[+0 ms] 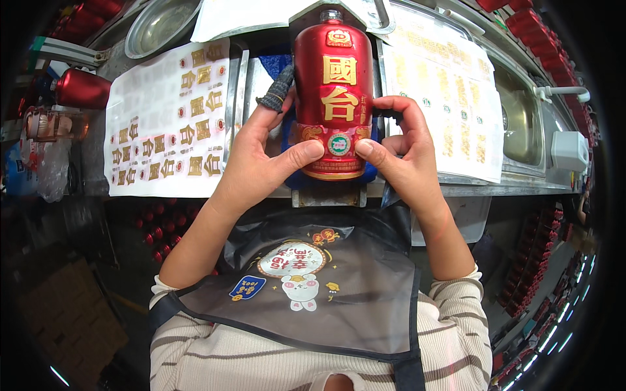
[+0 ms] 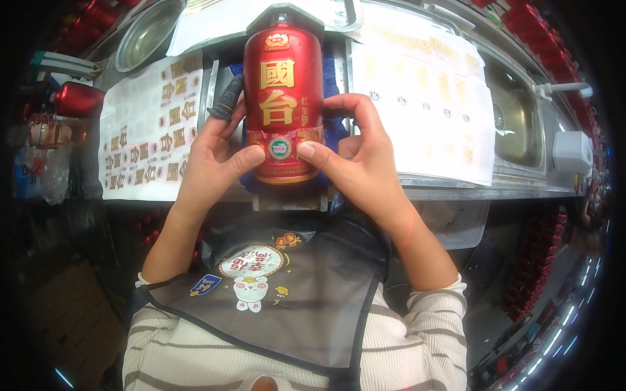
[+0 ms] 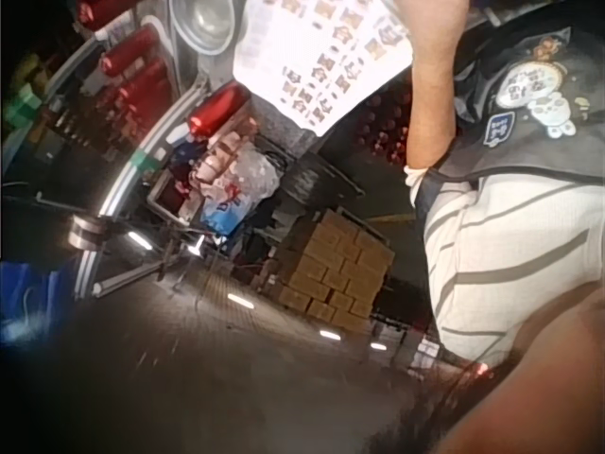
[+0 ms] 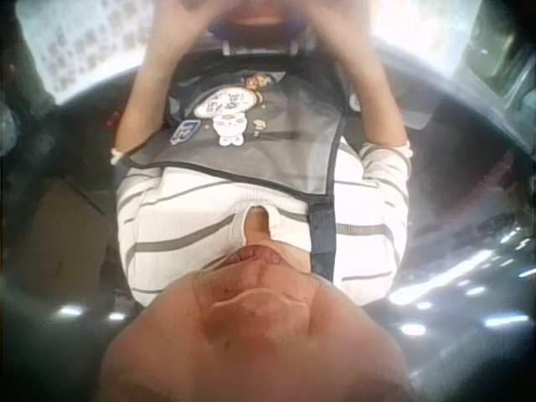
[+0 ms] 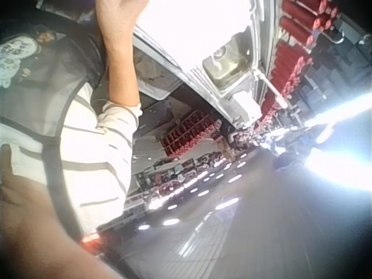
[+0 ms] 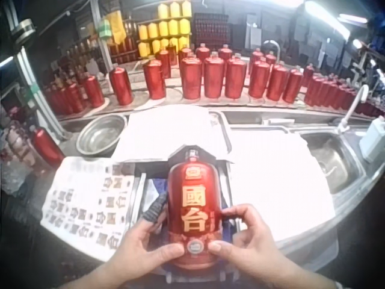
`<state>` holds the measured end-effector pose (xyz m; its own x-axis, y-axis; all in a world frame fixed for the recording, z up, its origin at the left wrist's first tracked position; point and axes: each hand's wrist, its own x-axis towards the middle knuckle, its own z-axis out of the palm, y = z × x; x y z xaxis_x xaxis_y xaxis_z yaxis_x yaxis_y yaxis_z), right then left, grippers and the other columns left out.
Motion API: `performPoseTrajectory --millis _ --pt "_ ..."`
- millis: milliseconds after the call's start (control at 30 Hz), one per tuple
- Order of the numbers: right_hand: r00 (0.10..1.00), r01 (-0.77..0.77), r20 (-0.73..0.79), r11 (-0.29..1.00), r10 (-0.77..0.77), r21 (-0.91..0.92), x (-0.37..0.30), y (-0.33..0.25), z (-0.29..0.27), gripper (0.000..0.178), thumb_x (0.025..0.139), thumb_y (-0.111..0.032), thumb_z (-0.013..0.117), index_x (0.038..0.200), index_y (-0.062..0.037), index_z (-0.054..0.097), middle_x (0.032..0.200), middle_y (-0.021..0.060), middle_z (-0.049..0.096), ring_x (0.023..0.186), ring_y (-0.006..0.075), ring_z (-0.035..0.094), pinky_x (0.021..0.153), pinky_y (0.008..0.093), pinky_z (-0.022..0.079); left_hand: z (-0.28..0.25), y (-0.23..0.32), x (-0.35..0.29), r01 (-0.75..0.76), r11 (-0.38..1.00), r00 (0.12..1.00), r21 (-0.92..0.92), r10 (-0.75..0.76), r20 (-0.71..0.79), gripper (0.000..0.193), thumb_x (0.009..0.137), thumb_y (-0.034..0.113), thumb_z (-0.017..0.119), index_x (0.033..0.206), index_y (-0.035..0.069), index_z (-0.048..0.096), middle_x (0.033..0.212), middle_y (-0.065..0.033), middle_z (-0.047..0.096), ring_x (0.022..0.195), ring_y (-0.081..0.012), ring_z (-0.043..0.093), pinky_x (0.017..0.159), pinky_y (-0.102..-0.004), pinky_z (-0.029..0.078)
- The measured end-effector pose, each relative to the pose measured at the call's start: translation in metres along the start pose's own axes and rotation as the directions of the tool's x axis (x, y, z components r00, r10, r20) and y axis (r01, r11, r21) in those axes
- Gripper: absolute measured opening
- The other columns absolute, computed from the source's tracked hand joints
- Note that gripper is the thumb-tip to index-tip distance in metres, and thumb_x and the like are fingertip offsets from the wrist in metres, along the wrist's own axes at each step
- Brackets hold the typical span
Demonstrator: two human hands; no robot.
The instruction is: The person applies gold stickers to red cylindrical containers, smoothing each label with fingers and a blue cloth. The person handles multiple containers one at a time, placing finished units on a nearby rack.
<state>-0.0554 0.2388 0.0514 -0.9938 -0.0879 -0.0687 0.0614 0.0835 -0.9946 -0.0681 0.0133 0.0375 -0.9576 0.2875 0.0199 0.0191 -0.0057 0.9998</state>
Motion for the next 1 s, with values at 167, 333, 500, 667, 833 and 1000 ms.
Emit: performPoseTrajectory --millis 167,333,500,667,833,1000 --pt "1.000 -0.006 0.009 1.000 0.007 -0.004 0.001 -0.001 -0.001 0.056 0.081 -0.017 0.082 0.123 -0.0004 0.049 0.115 0.0084 0.059 0.054 -0.0036 0.043 0.045 0.0141 0.033 -0.001 0.001 0.001 0.003 1.000 1.000 -0.027 -0.002 0.012 0.081 0.085 0.024 0.080 0.148 -0.003 0.036 0.145 -0.0170 0.048 0.136 -0.0231 0.044 0.113 -0.0378 0.034" --pt "0.999 -0.048 -0.003 0.999 0.048 0.023 -0.001 -0.006 0.003 0.059 0.081 -0.019 0.082 0.123 0.0002 0.047 0.111 0.0086 0.058 0.055 -0.0027 0.045 0.046 0.0152 0.035 0.012 0.013 0.004 0.034 0.993 0.998 -0.109 -0.039 -0.042 0.073 0.084 0.019 0.080 0.142 -0.003 0.041 0.135 -0.0151 0.055 0.126 -0.0213 0.051 0.107 -0.0355 0.041" --pt "0.999 -0.042 -0.021 0.992 0.039 -0.121 -0.003 -0.015 0.012 0.063 0.078 -0.021 0.084 0.123 0.0000 0.045 0.111 0.0096 0.057 0.061 0.0008 0.049 0.050 0.0176 0.040 0.021 0.011 0.003 0.006 0.999 0.997 -0.047 -0.009 -0.076 0.072 0.083 0.016 0.080 0.140 -0.004 0.041 0.129 -0.0143 0.058 0.120 -0.0193 0.055 0.102 -0.0337 0.045" --pt "0.998 -0.055 -0.020 0.989 0.053 -0.137 -0.002 -0.015 0.010 0.067 0.075 -0.021 0.085 0.124 -0.0002 0.044 0.113 0.0112 0.055 0.064 0.0029 0.051 0.052 0.0184 0.042 0.020 0.015 0.003 0.013 1.000 0.997 -0.011 -0.013 -0.071 0.073 0.082 0.016 0.081 0.139 -0.004 0.041 0.128 -0.0149 0.058 0.120 -0.0200 0.055 0.102 -0.0339 0.046" --pt "0.998 -0.060 -0.016 0.990 0.059 -0.126 -0.001 -0.015 0.010 0.068 0.075 -0.018 0.085 0.126 -0.0013 0.043 0.113 0.0094 0.056 0.061 0.0008 0.048 0.050 0.0168 0.038 0.017 0.015 0.004 0.026 0.999 0.998 -0.024 -0.027 -0.056 0.073 0.081 0.016 0.082 0.138 -0.004 0.042 0.128 -0.0153 0.059 0.120 -0.0203 0.056 0.102 -0.0341 0.046" --pt "0.998 -0.063 -0.007 0.998 0.063 -0.024 -0.001 -0.012 0.009 0.063 0.079 -0.020 0.082 0.125 -0.0003 0.043 0.113 0.0122 0.055 0.062 0.0022 0.053 0.051 0.0176 0.041 0.018 0.016 0.004 0.035 0.999 0.997 -0.026 -0.037 -0.067 0.068 0.081 0.018 0.082 0.133 -0.005 0.044 0.124 -0.0154 0.061 0.116 -0.0196 0.058 0.099 -0.0334 0.048"
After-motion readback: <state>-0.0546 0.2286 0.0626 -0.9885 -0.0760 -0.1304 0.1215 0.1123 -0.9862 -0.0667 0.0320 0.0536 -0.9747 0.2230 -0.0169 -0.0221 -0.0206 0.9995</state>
